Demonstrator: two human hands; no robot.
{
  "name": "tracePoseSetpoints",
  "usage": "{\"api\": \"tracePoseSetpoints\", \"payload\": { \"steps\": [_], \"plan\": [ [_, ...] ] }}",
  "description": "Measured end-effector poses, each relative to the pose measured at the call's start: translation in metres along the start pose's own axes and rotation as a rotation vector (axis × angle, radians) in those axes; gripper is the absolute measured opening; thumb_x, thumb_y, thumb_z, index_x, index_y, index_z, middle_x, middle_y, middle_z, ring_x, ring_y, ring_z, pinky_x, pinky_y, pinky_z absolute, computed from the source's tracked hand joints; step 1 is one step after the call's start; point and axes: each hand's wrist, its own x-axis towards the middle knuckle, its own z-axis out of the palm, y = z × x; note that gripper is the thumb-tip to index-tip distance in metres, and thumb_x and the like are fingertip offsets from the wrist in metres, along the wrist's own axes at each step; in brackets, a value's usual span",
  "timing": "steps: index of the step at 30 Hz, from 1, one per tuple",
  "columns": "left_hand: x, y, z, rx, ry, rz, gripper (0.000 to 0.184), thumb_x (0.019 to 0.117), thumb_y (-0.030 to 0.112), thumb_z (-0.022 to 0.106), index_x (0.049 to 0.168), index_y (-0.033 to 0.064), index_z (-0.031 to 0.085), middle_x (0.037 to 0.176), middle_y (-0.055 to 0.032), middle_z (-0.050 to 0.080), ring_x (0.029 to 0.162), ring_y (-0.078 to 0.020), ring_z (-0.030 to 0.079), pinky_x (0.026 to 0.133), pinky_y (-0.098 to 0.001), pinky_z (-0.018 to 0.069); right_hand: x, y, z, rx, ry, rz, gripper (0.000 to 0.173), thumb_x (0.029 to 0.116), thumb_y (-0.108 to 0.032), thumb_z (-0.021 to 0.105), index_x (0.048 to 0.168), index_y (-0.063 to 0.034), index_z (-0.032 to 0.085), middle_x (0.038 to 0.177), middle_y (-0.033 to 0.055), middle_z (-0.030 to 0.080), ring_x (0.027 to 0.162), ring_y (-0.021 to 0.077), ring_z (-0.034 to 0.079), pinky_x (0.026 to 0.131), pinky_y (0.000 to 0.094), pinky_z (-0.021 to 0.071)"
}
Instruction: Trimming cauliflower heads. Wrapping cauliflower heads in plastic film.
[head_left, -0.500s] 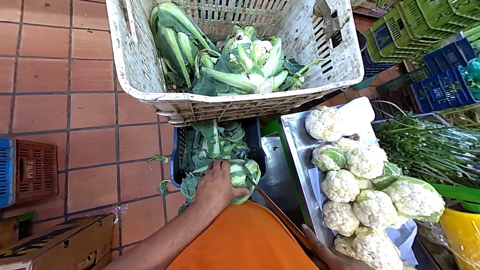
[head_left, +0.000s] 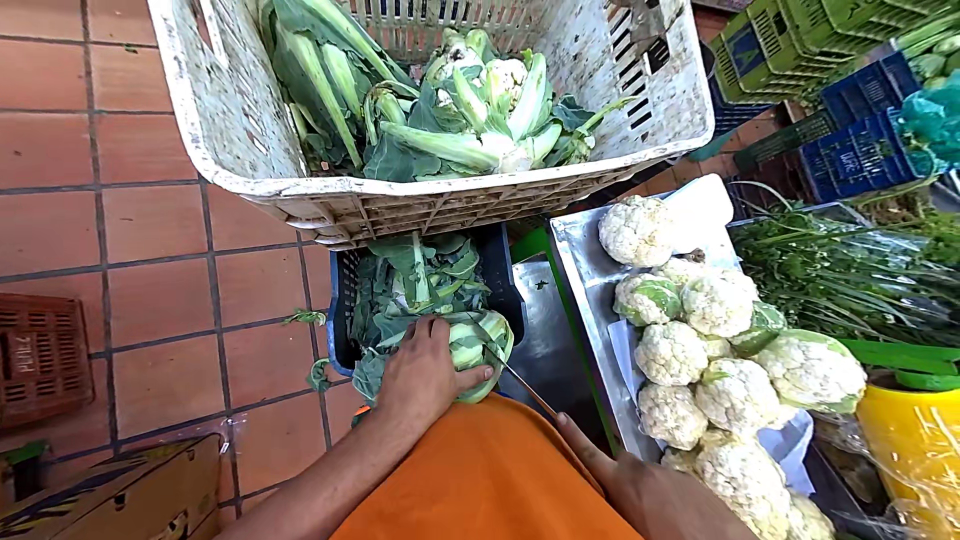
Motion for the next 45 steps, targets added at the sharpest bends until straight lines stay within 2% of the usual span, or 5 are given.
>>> {"api": "tracePoseSetpoints", "payload": {
  "steps": [16,27,36,42,45],
  "plan": [
    [0.012,0.0,-0.011,-0.074,-0.091,-0.107,0.095,0.0722,0.08,0.071,0.137,0.0124,0.055,0.14,-0.0112,0.056,0.115,-0.0307,0.065,0.093,-0.0525,0.0554,0.05,-0.024,-0.019,-0.01,-0.085,0.066,0.071,0.108,-0.016,0.037,0.164,-0.0415,0.002,0.098,0.0223,0.068,0.086,0.0453,0.07,0.069,0.0623,0.0559],
    [0.023,-0.013,-0.018,-0.157,-0.185,-0.071,0.097,0.0715,0.079,0.071,0.144,0.0174,0.053,0.149,-0.0076,0.052,0.123,-0.0295,0.061,0.099,-0.054,0.053,0.071,-0.026,-0.017,-0.01,-0.117,0.112,0.069,0.1077,-0.019,0.038,0.164,-0.0438,0.005,0.104,0.024,0.068,0.091,0.0479,0.069,0.072,0.0649,0.0548],
    [0.044,-0.029,-0.021,-0.193,-0.218,0.011,0.089,0.0696,0.075,0.077,0.14,0.023,0.059,0.146,-0.0019,0.051,0.132,-0.0251,0.052,0.106,-0.0516,0.0485,0.072,0.047,-0.008,-0.047,0.109,-0.009,0.065,0.1049,-0.024,0.048,0.158,-0.053,0.025,0.106,0.0232,0.068,0.079,0.046,0.068,0.065,0.0651,0.054],
    [0.056,-0.026,-0.022,-0.185,-0.216,0.04,0.081,0.0725,0.07,0.077,0.135,0.0201,0.062,0.141,-0.0023,0.055,0.129,-0.0245,0.055,0.106,-0.0523,0.0483,0.131,0.114,-0.076,-0.218,0.111,-0.227,0.056,0.1065,-0.027,0.049,0.155,-0.0516,0.035,0.114,0.018,0.067,0.092,0.0421,0.068,0.076,0.0645,0.054],
    [0.058,-0.026,-0.024,-0.238,-0.228,0.025,0.081,0.0735,0.065,0.08,0.135,0.0166,0.06,0.142,-0.0045,0.054,0.128,-0.0236,0.056,0.107,-0.0518,0.0483,0.163,0.131,-0.109,-0.279,0.233,-0.18,0.065,0.1029,-0.02,0.053,0.155,-0.0533,0.033,0.114,0.0168,0.067,0.089,0.0411,0.068,0.073,0.0638,0.0543]
  ]
}}
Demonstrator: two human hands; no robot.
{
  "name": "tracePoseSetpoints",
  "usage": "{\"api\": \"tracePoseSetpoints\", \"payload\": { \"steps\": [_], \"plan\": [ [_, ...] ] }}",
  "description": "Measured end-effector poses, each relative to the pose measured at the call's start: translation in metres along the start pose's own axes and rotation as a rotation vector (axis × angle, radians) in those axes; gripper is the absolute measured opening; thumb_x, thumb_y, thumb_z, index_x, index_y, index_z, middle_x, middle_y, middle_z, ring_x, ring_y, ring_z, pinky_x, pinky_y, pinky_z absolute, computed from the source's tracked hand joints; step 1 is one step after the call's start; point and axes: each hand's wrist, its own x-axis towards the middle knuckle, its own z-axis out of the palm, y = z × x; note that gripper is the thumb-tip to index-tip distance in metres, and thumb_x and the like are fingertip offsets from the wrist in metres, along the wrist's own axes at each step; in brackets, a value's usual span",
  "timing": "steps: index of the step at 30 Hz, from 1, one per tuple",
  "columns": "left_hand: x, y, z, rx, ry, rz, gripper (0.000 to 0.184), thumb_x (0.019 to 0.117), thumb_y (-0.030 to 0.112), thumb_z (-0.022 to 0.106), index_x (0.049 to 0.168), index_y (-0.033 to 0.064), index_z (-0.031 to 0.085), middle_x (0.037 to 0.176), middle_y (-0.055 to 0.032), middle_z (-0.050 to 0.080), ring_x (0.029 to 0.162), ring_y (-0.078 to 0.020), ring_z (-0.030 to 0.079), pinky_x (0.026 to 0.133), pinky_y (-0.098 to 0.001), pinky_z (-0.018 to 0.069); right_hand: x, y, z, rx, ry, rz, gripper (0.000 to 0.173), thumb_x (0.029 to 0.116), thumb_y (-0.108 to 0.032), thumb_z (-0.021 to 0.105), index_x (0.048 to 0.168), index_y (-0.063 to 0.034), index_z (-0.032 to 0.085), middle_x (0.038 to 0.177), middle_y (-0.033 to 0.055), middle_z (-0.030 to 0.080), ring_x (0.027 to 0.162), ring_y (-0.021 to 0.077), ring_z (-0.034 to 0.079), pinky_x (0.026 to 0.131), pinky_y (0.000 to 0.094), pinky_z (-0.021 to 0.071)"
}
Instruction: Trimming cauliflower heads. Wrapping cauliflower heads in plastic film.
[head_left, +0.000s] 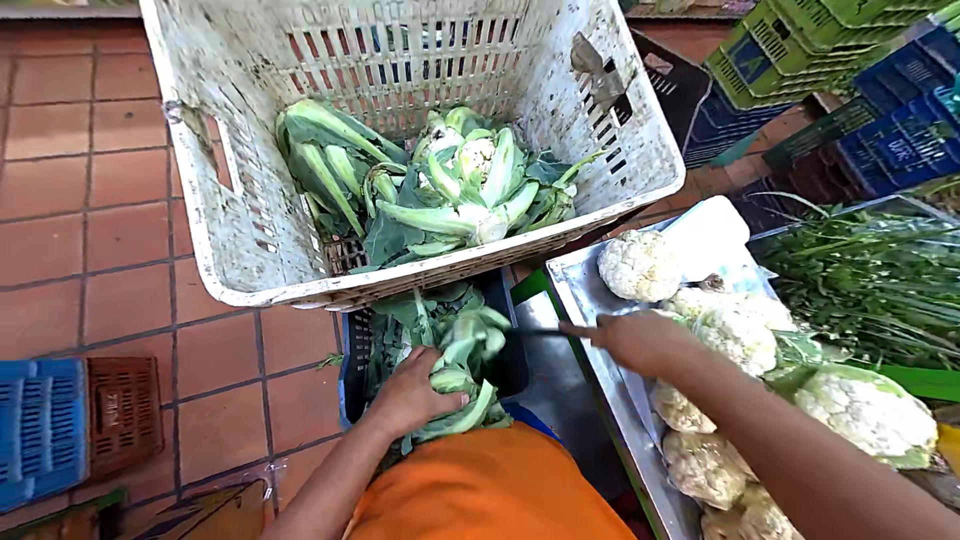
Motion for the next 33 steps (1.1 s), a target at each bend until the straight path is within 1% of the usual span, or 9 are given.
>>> {"api": "tracePoseSetpoints", "payload": {
  "steps": [4,7,11,14,17,22,26,29,33],
  "plan": [
    [0.0,-0.013,0.006,-0.126,0.075,-0.054,0.093,0.0771,0.062,0.079,0.151,0.0153,0.046,0.149,-0.0113,0.051,0.131,-0.0265,0.056,0.109,-0.0526,0.0474,-0.021,0.004,-0.001,0.035,0.019,-0.027,0.057,0.1053,-0.028,0.052,0.155,-0.0495,0.036,0.11,0.0171,0.068,0.092,0.0414,0.068,0.075,0.0637,0.0543],
    [0.003,-0.023,0.01,-0.094,0.116,-0.071,0.098,0.0792,0.061,0.077,0.16,0.027,0.033,0.15,-0.0136,0.051,0.134,-0.0296,0.054,0.11,-0.055,0.0455,-0.062,0.006,0.029,0.226,0.022,0.084,0.053,0.1055,-0.03,0.051,0.155,-0.0451,0.04,0.118,0.0166,0.068,0.096,0.0408,0.069,0.078,0.0643,0.055],
    [0.012,-0.022,0.018,0.07,0.143,-0.045,0.088,0.0793,0.062,0.079,0.155,0.0334,0.043,0.148,-0.0128,0.051,0.135,-0.033,0.051,0.11,-0.0572,0.0448,-0.093,0.009,0.108,0.481,0.405,0.326,0.049,0.1042,-0.029,0.051,0.152,-0.0373,0.049,0.106,0.0142,0.069,0.078,0.034,0.07,0.066,0.0596,0.0573],
    [0.015,-0.015,0.012,0.253,0.193,0.02,0.083,0.076,0.071,0.075,0.147,0.0342,0.054,0.162,-0.0076,0.036,0.15,-0.0321,0.031,0.121,-0.0595,0.0261,-0.075,-0.018,0.149,0.483,0.6,0.498,0.054,0.1007,-0.017,0.051,0.154,-0.029,0.049,0.11,0.0187,0.065,0.077,0.0354,0.069,0.06,0.0566,0.0575],
    [0.016,-0.006,0.008,0.443,0.227,0.141,0.075,0.0773,0.072,0.072,0.141,0.0338,0.061,0.166,-0.0034,0.031,0.157,-0.0281,0.016,0.125,-0.0619,0.0085,-0.049,-0.039,0.159,0.404,0.694,0.567,0.05,0.0974,-0.013,0.056,0.146,-0.0248,0.058,0.115,0.0236,0.063,0.09,0.0414,0.068,0.067,0.0564,0.0582],
    [0.019,0.003,-0.001,0.464,0.118,0.329,0.065,0.0855,0.057,0.073,0.139,0.0211,0.063,0.159,0.0066,0.044,0.155,-0.015,0.023,0.127,-0.0561,0.0086,-0.037,-0.052,0.155,0.357,0.507,0.608,0.048,0.0941,-0.012,0.062,0.141,-0.0207,0.063,0.134,0.0258,0.059,0.117,0.0505,0.059,0.085,0.0627,0.0545],
    [0.014,-0.006,-0.004,0.368,0.08,0.397,0.059,0.0915,0.048,0.07,0.141,0.0185,0.06,0.156,0.0051,0.048,0.154,-0.0117,0.026,0.129,-0.0492,0.0099,-0.036,-0.066,0.115,0.503,0.557,0.385,0.052,0.0966,-0.033,0.065,0.139,-0.0033,0.061,0.132,0.03,0.059,0.118,0.0498,0.059,0.094,0.0637,0.0514],
    [0.007,-0.011,-0.005,0.263,0.048,0.402,0.055,0.0983,0.048,0.061,0.145,0.0194,0.057,0.158,0.0033,0.046,0.155,-0.0129,0.024,0.13,-0.0452,0.0117,0.011,-0.099,0.066,0.962,0.414,0.03,0.074,0.0966,-0.06,0.056,0.153,-0.0137,0.046,0.147,0.0159,0.053,0.13,0.0305,0.057,0.104,0.0523,0.0515],
    [-0.002,-0.009,-0.007,0.108,-0.011,0.443,0.054,0.1098,0.047,0.03,0.151,0.0198,0.052,0.161,0.0018,0.042,0.155,-0.0118,0.024,0.13,-0.0431,0.0117,0.104,-0.135,0.051,1.313,0.0,-0.297,0.086,0.0894,-0.053,0.073,0.16,-0.0254,0.033,0.153,0.012,0.049,0.135,0.0233,0.054,0.111,0.0485,0.0465]
  ]
}}
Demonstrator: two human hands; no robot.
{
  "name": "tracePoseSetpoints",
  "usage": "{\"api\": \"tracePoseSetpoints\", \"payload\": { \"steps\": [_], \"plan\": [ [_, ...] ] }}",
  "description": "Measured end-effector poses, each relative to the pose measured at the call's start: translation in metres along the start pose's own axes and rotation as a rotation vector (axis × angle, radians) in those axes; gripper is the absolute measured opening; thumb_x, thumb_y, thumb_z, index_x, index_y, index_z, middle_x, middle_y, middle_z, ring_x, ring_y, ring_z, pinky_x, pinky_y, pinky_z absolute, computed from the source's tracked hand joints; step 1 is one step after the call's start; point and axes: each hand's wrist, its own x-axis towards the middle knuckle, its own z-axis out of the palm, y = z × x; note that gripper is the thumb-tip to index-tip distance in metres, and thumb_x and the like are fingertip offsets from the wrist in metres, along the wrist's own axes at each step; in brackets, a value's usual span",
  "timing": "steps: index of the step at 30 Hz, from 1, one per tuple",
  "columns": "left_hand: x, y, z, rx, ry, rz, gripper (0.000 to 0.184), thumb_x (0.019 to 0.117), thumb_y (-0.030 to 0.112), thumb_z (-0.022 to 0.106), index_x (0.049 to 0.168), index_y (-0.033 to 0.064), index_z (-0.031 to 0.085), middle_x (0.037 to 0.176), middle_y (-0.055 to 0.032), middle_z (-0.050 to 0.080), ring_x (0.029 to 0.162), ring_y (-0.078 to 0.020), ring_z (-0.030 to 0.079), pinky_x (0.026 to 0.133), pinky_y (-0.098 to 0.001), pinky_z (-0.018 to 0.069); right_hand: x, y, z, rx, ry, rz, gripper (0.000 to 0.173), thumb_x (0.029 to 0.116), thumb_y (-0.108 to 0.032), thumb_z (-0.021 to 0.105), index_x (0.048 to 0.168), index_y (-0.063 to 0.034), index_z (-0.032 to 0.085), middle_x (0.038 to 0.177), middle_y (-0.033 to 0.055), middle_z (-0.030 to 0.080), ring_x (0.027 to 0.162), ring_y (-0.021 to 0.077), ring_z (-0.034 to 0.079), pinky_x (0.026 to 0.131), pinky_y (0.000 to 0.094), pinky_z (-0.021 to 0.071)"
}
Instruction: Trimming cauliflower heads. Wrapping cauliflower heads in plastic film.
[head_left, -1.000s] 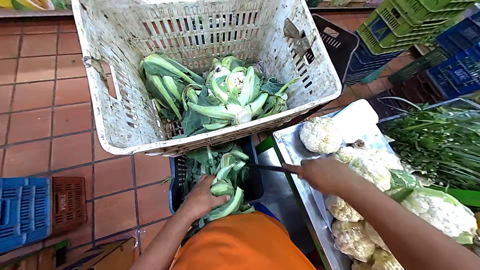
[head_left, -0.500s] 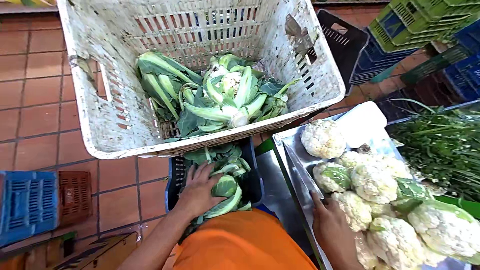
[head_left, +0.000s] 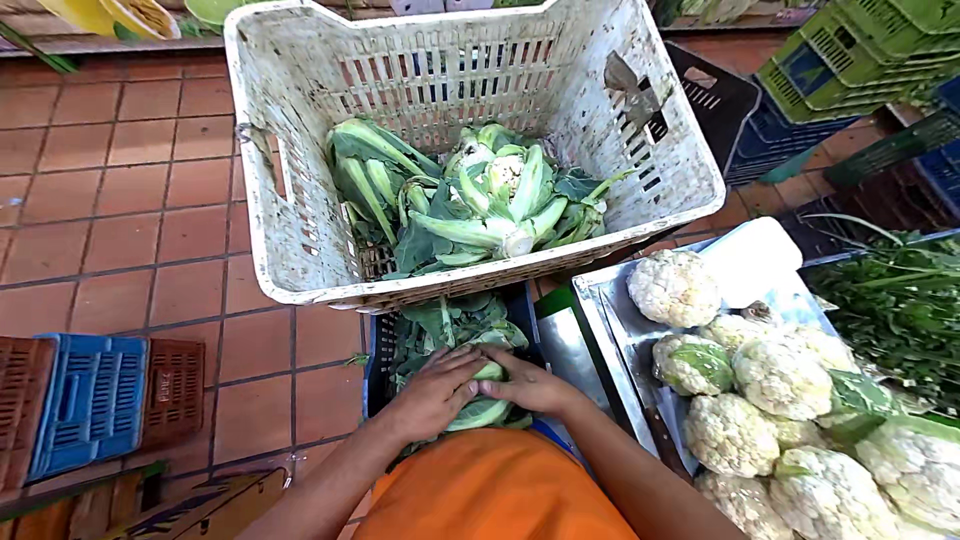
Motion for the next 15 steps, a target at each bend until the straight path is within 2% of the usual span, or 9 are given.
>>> {"api": "tracePoseSetpoints", "payload": {
  "steps": [2,3,5,8,10,13,15],
  "plan": [
    [-0.014,0.002,-0.001,-0.047,-0.011,-0.029,0.063,0.1082,0.056,0.023,0.154,0.0208,0.048,0.164,-0.0001,0.037,0.156,-0.0152,0.023,0.13,-0.0462,0.012,0.021,0.008,0.006,0.126,-0.038,0.04,0.075,0.088,-0.039,0.078,0.153,-0.0245,0.044,0.143,0.0116,0.057,0.125,0.023,0.061,0.104,0.0471,0.0523],
    [-0.022,0.001,0.0,-0.045,-0.002,-0.047,0.067,0.1054,0.062,0.027,0.154,0.0215,0.048,0.165,-0.001,0.034,0.156,-0.0179,0.023,0.129,-0.0487,0.0129,0.026,0.014,0.007,0.199,-0.038,0.058,0.071,0.0877,-0.033,0.078,0.151,-0.0234,0.046,0.139,0.0124,0.06,0.12,0.0244,0.064,0.1,0.0473,0.0548],
    [-0.037,-0.002,0.007,-0.019,0.026,-0.106,0.071,0.0982,0.07,0.043,0.153,0.0253,0.049,0.167,-0.0009,0.03,0.156,-0.0211,0.023,0.128,-0.0517,0.0163,0.029,0.028,0.006,0.363,0.008,0.08,0.069,0.0859,-0.026,0.076,0.148,-0.0207,0.047,0.133,0.0151,0.063,0.114,0.0286,0.066,0.095,0.0499,0.0567],
    [-0.048,-0.017,0.019,-0.026,0.108,-0.2,0.056,0.0958,0.066,0.054,0.141,0.0339,0.06,0.168,0.0005,0.027,0.153,-0.0214,0.028,0.123,-0.0488,0.0303,0.026,0.049,0.011,0.56,0.171,0.046,0.067,0.081,-0.021,0.077,0.142,-0.0174,0.048,0.125,0.0173,0.065,0.106,0.0323,0.068,0.087,0.0525,0.0585],
    [-0.045,-0.024,0.02,0.043,0.114,-0.232,0.048,0.0968,0.061,0.057,0.134,0.0319,0.065,0.169,-0.0024,0.025,0.151,-0.0234,0.034,0.118,-0.0478,0.0383,0.019,0.058,0.015,0.654,0.292,-0.06,0.068,0.0787,-0.022,0.079,0.14,-0.0142,0.049,0.121,0.0187,0.067,0.101,0.0326,0.07,0.085,0.0516,0.0598],
    [-0.043,-0.033,0.024,0.166,0.154,-0.18,0.041,0.0986,0.053,0.059,0.129,0.0271,0.068,0.166,-0.0068,0.031,0.148,-0.0261,0.038,0.115,-0.0472,0.0419,0.005,0.055,0.013,0.771,0.418,-0.244,0.068,0.0767,-0.02,0.082,0.136,-0.0108,0.051,0.117,0.0183,0.067,0.1,0.0299,0.069,0.087,0.0503,0.0594],
    [-0.043,-0.042,0.027,0.203,0.165,-0.173,0.041,0.1006,0.053,0.055,0.131,0.0288,0.067,0.163,-0.006,0.036,0.146,-0.0276,0.041,0.113,-0.0489,0.044,-0.003,0.053,0.007,0.84,0.515,-0.289,0.067,0.0792,-0.022,0.079,0.138,-0.0124,0.049,0.117,0.0166,0.067,0.098,0.0278,0.069,0.083,0.0486,0.06]
  ]
}}
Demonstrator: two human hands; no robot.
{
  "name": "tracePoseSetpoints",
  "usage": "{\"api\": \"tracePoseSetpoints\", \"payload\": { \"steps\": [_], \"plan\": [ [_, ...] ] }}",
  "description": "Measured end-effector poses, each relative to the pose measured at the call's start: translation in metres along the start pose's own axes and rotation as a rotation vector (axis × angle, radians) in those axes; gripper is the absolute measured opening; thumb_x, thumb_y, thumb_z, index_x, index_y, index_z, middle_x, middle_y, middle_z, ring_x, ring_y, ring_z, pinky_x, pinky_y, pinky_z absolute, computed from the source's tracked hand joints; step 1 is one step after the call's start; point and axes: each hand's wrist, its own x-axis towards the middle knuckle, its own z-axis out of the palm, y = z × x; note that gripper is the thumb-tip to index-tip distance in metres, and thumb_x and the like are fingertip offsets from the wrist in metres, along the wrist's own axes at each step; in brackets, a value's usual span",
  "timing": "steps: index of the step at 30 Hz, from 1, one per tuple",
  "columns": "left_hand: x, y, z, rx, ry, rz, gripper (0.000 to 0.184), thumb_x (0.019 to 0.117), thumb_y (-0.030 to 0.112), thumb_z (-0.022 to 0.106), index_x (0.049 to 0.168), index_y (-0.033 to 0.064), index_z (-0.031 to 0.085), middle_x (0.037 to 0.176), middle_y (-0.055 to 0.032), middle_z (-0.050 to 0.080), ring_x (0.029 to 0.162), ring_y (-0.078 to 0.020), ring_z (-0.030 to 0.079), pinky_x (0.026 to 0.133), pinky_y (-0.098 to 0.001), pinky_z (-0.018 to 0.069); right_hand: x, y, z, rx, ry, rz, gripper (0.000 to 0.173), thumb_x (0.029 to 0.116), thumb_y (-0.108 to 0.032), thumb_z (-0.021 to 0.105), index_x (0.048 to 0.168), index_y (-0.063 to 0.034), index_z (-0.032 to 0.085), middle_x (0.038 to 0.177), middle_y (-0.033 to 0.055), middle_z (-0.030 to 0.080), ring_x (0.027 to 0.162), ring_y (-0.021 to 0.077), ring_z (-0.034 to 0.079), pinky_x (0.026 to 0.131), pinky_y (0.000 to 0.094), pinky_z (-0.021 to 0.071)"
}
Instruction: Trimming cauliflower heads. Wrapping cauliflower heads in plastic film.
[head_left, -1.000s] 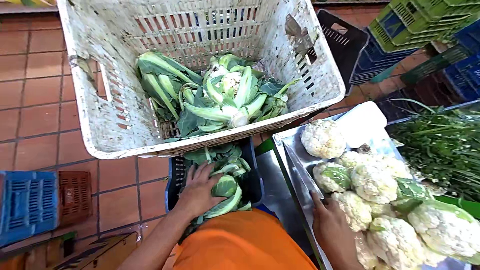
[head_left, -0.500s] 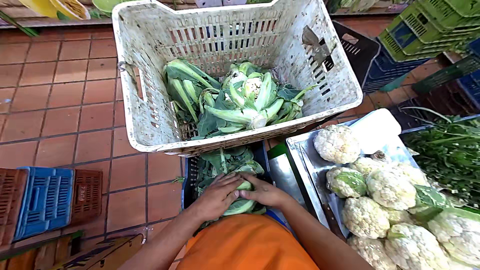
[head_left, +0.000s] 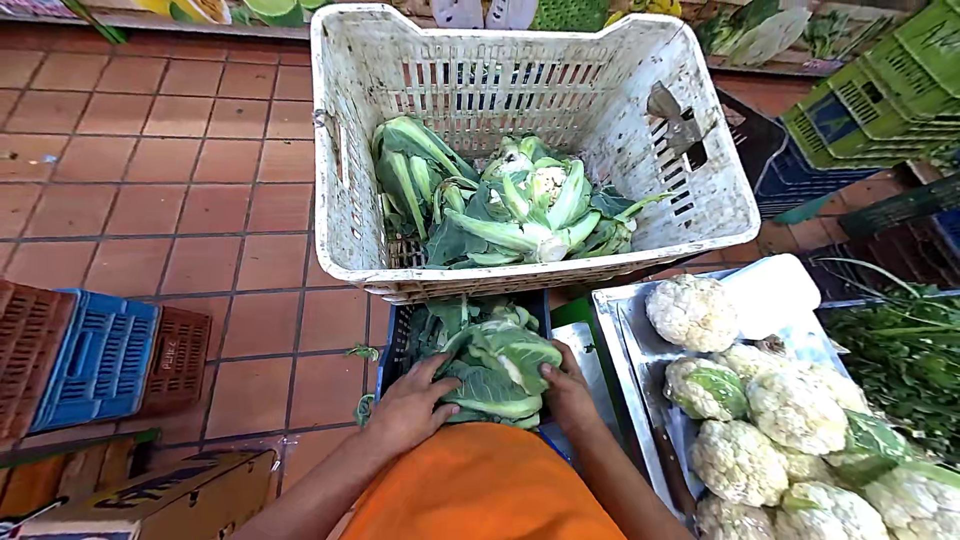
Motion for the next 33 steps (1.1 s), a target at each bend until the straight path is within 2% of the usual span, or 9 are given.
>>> {"api": "tracePoseSetpoints", "payload": {
  "steps": [4,8,10,12,14,21,26,31,33],
  "plan": [
    [0.001,-0.002,0.0,-0.052,-0.218,-0.108,0.061,0.0985,0.068,0.046,0.146,0.0318,0.054,0.169,-0.005,0.024,0.141,-0.033,0.048,0.108,-0.0565,0.0475,-0.005,-0.01,-0.009,0.223,0.14,0.039,0.049,0.1007,-0.028,0.051,0.148,-0.0216,0.037,0.121,0.014,0.067,0.1,0.0276,0.07,0.079,0.0474,0.0605],
    [0.01,0.01,0.007,-0.048,-0.363,-0.164,0.074,0.0951,0.066,0.057,0.155,0.0266,0.039,0.172,-0.0132,0.007,0.14,-0.0414,0.047,0.107,-0.0584,0.048,-0.003,-0.012,-0.008,0.344,0.19,0.121,0.038,0.1082,-0.035,0.035,0.139,-0.0174,0.047,0.116,0.0156,0.068,0.095,0.029,0.071,0.073,0.049,0.06],
    [0.021,0.011,0.016,-0.049,-0.372,-0.201,0.077,0.0908,0.066,0.063,0.153,0.0261,0.042,0.17,-0.0171,0.015,0.139,-0.042,0.048,0.107,-0.0593,0.0471,0.001,-0.012,-0.006,0.315,0.163,0.131,0.039,0.1087,-0.037,0.036,0.139,-0.0166,0.049,0.119,0.0135,0.068,0.102,0.0272,0.069,0.081,0.049,0.0589],
    [0.029,0.008,0.022,-0.075,-0.379,-0.204,0.076,0.0876,0.068,0.064,0.148,0.0251,0.049,0.159,-0.0186,0.038,0.135,-0.0387,0.052,0.107,-0.0603,0.0458,0.008,-0.015,-0.003,0.264,0.133,0.101,0.041,0.1084,-0.039,0.04,0.142,-0.0167,0.049,0.125,0.0108,0.067,0.112,0.0244,0.067,0.092,0.0484,0.0567],
    [0.037,0.0,0.022,-0.165,-0.43,-0.185,0.069,0.0891,0.066,0.065,0.141,0.0206,0.058,0.143,-0.0184,0.055,0.129,-0.0363,0.056,0.107,-0.0619,0.0442,0.014,-0.021,-0.001,0.193,0.142,0.053,0.045,0.1085,-0.042,0.039,0.145,-0.0163,0.047,0.129,0.0095,0.066,0.114,0.0237,0.066,0.093,0.048,0.0568],
    [0.056,-0.019,0.025,-0.453,-0.538,-0.143,0.048,0.0952,0.04,0.072,0.128,0.0045,0.065,0.127,-0.0195,0.065,0.12,-0.0314,0.061,0.107,-0.0563,0.0444,0.015,-0.027,-0.016,0.152,0.12,0.043,0.046,0.1099,-0.043,0.034,0.144,-0.0156,0.048,0.131,0.0092,0.065,0.117,0.0226,0.065,0.096,0.047,0.0559],
    [0.05,-0.014,0.02,-0.378,-0.445,-0.103,0.035,0.0962,0.038,0.071,0.108,0.0049,0.07,0.104,-0.0138,0.07,0.1,-0.0258,0.066,0.094,-0.0531,0.0508,0.009,-0.02,-0.027,0.298,0.058,-0.023,0.04,0.1083,-0.039,0.032,0.136,-0.017,0.052,0.121,0.0076,0.068,0.109,0.0202,0.067,0.09,0.0454,0.0576],
    [0.039,-0.027,-0.029,-0.264,-0.097,-0.056,0.031,0.0958,0.033,0.072,0.112,0.0067,0.074,0.117,-0.0138,0.07,0.113,-0.0297,0.065,0.103,-0.056,0.0489,0.011,-0.022,-0.042,0.463,-0.025,-0.038,0.049,0.1056,-0.05,0.033,0.131,-0.0181,0.059,0.122,0.008,0.069,0.112,0.0227,0.066,0.093,0.0499,0.0563],
    [0.043,-0.032,-0.055,-0.139,0.084,-0.122,0.028,0.0955,0.034,0.072,0.111,0.0108,0.072,0.115,-0.01,0.07,0.111,-0.0277,0.065,0.1,-0.0561,0.0516,0.011,-0.021,-0.041,0.497,-0.046,-0.002,0.049,0.1023,-0.053,0.039,0.129,-0.019,0.061,0.121,0.0089,0.07,0.11,0.0244,0.068,0.09,0.052,0.057]
  ]
}}
